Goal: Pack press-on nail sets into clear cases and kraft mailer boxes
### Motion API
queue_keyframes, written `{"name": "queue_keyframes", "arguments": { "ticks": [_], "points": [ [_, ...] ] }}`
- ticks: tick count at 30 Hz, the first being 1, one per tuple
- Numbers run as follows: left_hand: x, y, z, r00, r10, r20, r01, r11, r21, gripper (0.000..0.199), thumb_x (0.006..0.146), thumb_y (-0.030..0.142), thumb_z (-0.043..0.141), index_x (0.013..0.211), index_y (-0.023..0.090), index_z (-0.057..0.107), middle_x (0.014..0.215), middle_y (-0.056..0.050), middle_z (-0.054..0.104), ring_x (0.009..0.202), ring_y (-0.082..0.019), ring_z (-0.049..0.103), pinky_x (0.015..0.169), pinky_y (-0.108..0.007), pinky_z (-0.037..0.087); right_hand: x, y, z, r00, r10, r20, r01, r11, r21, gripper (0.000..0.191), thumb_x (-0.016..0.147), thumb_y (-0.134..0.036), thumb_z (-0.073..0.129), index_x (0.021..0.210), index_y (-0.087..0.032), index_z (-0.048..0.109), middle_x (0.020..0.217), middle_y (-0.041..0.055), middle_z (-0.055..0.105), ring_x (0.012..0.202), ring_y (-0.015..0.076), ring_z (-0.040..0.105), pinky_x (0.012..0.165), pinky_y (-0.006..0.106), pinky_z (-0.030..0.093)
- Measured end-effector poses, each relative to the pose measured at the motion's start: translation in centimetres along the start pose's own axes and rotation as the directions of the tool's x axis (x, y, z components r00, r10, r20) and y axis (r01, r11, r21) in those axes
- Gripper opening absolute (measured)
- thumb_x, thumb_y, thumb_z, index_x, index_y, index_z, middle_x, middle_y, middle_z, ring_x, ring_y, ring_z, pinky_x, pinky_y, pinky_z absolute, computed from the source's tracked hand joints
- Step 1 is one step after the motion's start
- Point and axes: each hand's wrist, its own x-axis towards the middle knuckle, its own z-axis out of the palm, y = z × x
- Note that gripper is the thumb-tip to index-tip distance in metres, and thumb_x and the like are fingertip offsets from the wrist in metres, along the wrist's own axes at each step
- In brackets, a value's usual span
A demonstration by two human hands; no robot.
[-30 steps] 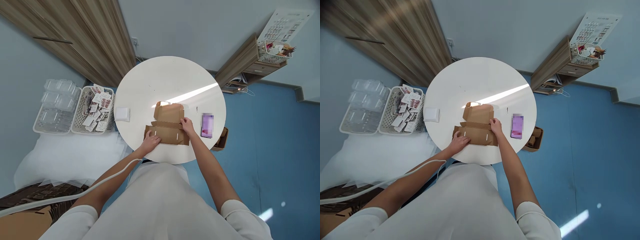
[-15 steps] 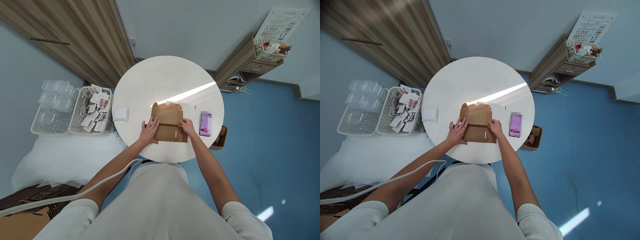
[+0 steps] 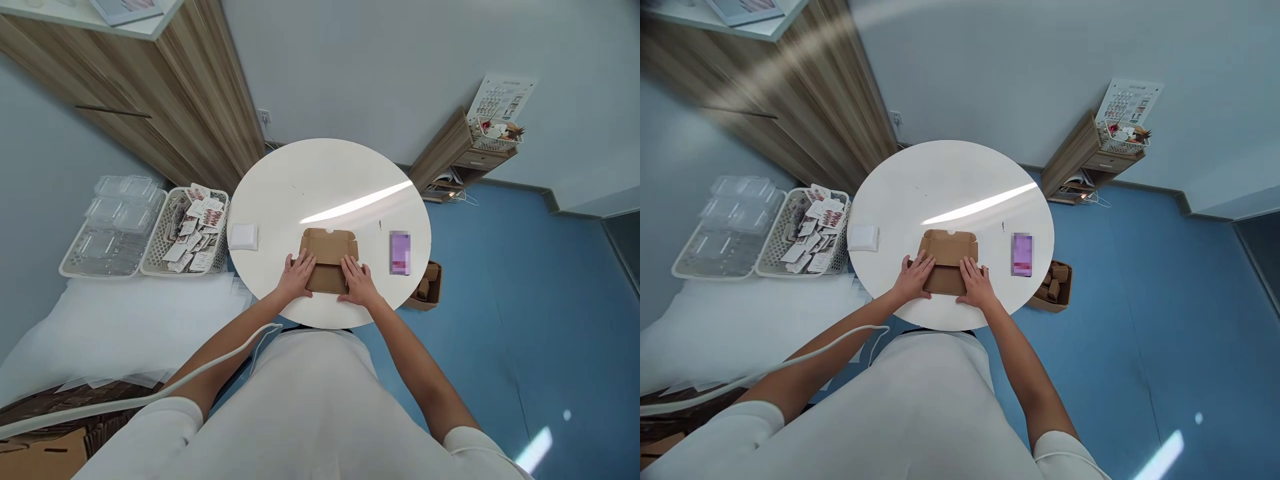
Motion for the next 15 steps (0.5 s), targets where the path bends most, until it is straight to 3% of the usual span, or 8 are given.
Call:
{"name": "queue_keyframes", "arguments": {
  "ticks": [6,9,12,15],
  "points": [
    [-2.0,0.2,0.0,0.999,-0.015,-0.033,0.014,1.0,-0.019,0.109,0.047,0.044,0.074,0.137,0.017,0.019,0.143,-0.014,0.02,0.132,-0.033,-0.003,0.102,-0.052,-0.001,-0.1,-1.0,1.5,0.995,0.082,0.058,-0.083,0.997,0.003,0.108,0.057,-0.045,0.069,0.138,-0.02,0.0,0.145,0.0125,0.013,0.132,0.0269,0.008,0.098,0.047,0.018],
    [-4.0,-0.3,0.0,0.982,-0.167,-0.084,0.161,0.984,-0.074,0.108,0.049,0.046,0.073,0.137,0.018,0.018,0.145,-0.015,0.009,0.131,-0.036,-0.005,0.101,-0.054,0.002,-0.3,-1.4,1.5,0.994,0.095,0.054,-0.096,0.995,0.02,0.107,0.058,-0.041,0.07,0.138,-0.021,0.001,0.145,0.0119,0.013,0.132,0.0267,0.008,0.097,0.047,0.021],
    [-6.3,-1.4,1.0,0.896,-0.43,-0.111,0.389,0.88,-0.274,0.105,0.056,0.049,0.069,0.138,0.014,0.012,0.144,-0.02,0.008,0.131,-0.037,0.006,0.099,-0.055,0.015,-0.7,-1.7,1.9,0.993,0.113,0.036,-0.114,0.992,0.043,0.106,0.059,-0.038,0.069,0.138,-0.022,0.0,0.145,0.0103,0.012,0.133,0.0263,0.007,0.097,0.047,0.024],
    [-7.6,-2.6,2.7,0.84,-0.542,-0.013,0.437,0.691,-0.576,0.099,0.064,0.042,0.065,0.138,0.012,0.006,0.136,-0.022,0.029,0.121,-0.031,0.036,0.092,-0.045,0.035,-0.8,-1.9,2.6,0.993,0.115,0.02,-0.116,0.99,0.084,0.107,0.059,-0.035,0.07,0.138,-0.022,-0.001,0.145,0.0097,0.011,0.133,0.0265,0.007,0.098,0.045,0.026]
  ]
}}
